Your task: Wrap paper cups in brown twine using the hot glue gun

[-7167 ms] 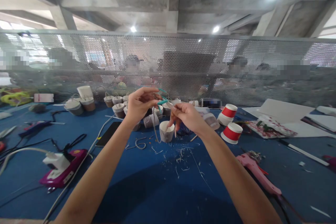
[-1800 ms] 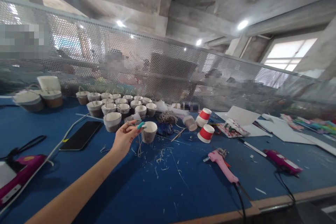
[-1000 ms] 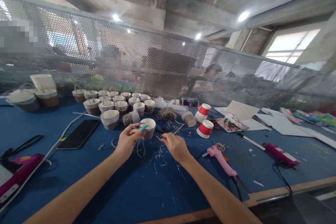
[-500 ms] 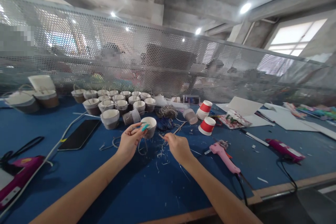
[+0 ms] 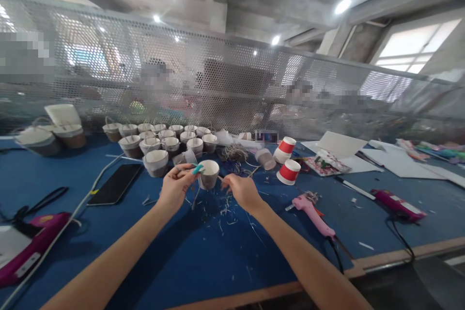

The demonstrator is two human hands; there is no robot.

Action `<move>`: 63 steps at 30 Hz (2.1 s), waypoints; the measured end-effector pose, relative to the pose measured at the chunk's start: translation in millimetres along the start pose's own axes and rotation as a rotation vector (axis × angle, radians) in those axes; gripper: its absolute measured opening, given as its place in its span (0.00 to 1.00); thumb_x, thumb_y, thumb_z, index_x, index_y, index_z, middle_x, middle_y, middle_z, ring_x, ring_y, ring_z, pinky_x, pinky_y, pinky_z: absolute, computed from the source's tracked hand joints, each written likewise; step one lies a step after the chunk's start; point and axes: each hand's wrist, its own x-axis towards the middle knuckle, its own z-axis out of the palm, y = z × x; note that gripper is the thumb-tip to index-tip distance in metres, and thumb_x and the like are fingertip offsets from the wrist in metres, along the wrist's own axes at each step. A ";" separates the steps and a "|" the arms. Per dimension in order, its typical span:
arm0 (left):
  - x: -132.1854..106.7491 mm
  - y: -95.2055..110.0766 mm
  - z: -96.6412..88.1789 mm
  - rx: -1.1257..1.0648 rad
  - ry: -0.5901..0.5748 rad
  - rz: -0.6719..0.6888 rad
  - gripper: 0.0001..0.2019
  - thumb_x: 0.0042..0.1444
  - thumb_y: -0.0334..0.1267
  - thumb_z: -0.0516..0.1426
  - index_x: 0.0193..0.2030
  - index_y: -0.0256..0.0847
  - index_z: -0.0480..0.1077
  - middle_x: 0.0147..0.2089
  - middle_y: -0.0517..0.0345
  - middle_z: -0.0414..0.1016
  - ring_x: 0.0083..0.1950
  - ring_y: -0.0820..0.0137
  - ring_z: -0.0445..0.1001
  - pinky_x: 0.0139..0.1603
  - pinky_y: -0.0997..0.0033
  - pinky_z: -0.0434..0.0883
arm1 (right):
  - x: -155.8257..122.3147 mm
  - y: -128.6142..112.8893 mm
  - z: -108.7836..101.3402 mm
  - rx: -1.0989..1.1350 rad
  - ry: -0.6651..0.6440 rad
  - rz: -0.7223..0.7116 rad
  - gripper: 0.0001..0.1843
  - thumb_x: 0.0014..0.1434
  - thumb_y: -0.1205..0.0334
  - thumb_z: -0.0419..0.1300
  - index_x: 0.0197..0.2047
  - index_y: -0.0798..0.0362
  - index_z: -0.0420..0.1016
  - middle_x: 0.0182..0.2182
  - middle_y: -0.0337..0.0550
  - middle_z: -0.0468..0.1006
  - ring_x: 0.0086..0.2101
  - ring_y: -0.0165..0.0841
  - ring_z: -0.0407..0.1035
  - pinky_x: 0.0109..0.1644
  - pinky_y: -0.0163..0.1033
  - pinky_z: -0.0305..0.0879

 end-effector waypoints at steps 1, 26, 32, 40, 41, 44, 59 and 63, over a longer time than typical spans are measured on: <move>-1.8 -0.7 1.3 0.000 0.002 0.001 0.20 0.28 0.35 0.74 0.30 0.34 0.74 0.23 0.59 0.78 0.30 0.71 0.79 0.39 0.72 0.77 | -3.4 0.2 1.6 0.013 0.028 0.011 0.08 0.67 0.65 0.52 0.41 0.54 0.72 0.32 0.41 0.83 0.30 0.27 0.77 0.28 0.28 0.62; -6.3 -7.6 1.8 0.075 0.016 0.046 0.18 0.31 0.37 0.72 0.30 0.36 0.74 0.21 0.61 0.77 0.24 0.75 0.75 0.29 0.76 0.72 | -9.5 -3.1 6.3 -0.079 0.216 -0.050 0.17 0.67 0.54 0.52 0.32 0.56 0.71 0.19 0.39 0.77 0.19 0.27 0.71 0.22 0.31 0.51; -5.0 -6.5 3.3 0.060 0.037 0.058 0.22 0.28 0.38 0.73 0.33 0.36 0.73 0.21 0.62 0.76 0.26 0.73 0.76 0.31 0.75 0.72 | -11.5 -4.9 6.9 -0.082 0.303 -0.110 0.17 0.68 0.60 0.51 0.29 0.56 0.70 0.19 0.39 0.76 0.20 0.26 0.71 0.22 0.31 0.51; -7.4 -6.6 3.2 0.095 0.025 0.043 0.22 0.29 0.36 0.73 0.33 0.35 0.73 0.25 0.58 0.79 0.28 0.73 0.77 0.33 0.76 0.73 | -8.8 -4.5 3.6 -0.168 0.290 -0.084 0.19 0.68 0.61 0.50 0.27 0.55 0.70 0.16 0.38 0.74 0.18 0.25 0.67 0.23 0.31 0.49; -7.3 -6.7 2.9 0.095 0.025 0.042 0.22 0.29 0.36 0.73 0.33 0.35 0.73 0.25 0.58 0.79 0.28 0.73 0.77 0.33 0.76 0.72 | -9.0 -4.6 3.5 -0.168 0.281 -0.076 0.18 0.68 0.61 0.50 0.27 0.55 0.70 0.16 0.38 0.75 0.18 0.25 0.68 0.23 0.31 0.49; -6.9 -7.7 2.1 0.070 0.013 0.029 0.21 0.29 0.36 0.73 0.32 0.35 0.73 0.24 0.58 0.79 0.28 0.73 0.77 0.31 0.76 0.72 | -10.2 -5.0 3.4 -0.148 0.255 -0.032 0.17 0.68 0.63 0.50 0.28 0.55 0.69 0.18 0.39 0.77 0.18 0.25 0.69 0.23 0.31 0.49; -5.1 -6.7 3.3 -0.055 0.049 0.003 0.25 0.28 0.33 0.73 0.36 0.35 0.72 0.19 0.65 0.75 0.28 0.74 0.78 0.43 0.72 0.75 | -11.5 -3.3 4.2 -0.065 0.345 -0.074 0.16 0.67 0.57 0.53 0.30 0.55 0.72 0.25 0.42 0.82 0.23 0.27 0.75 0.24 0.29 0.57; -4.7 -7.9 1.5 -0.034 0.025 0.015 0.24 0.29 0.32 0.73 0.36 0.35 0.72 0.20 0.65 0.75 0.29 0.74 0.78 0.42 0.72 0.75 | -11.7 -2.6 6.4 -0.068 0.370 -0.031 0.13 0.66 0.59 0.55 0.32 0.55 0.74 0.27 0.41 0.83 0.24 0.26 0.76 0.24 0.29 0.59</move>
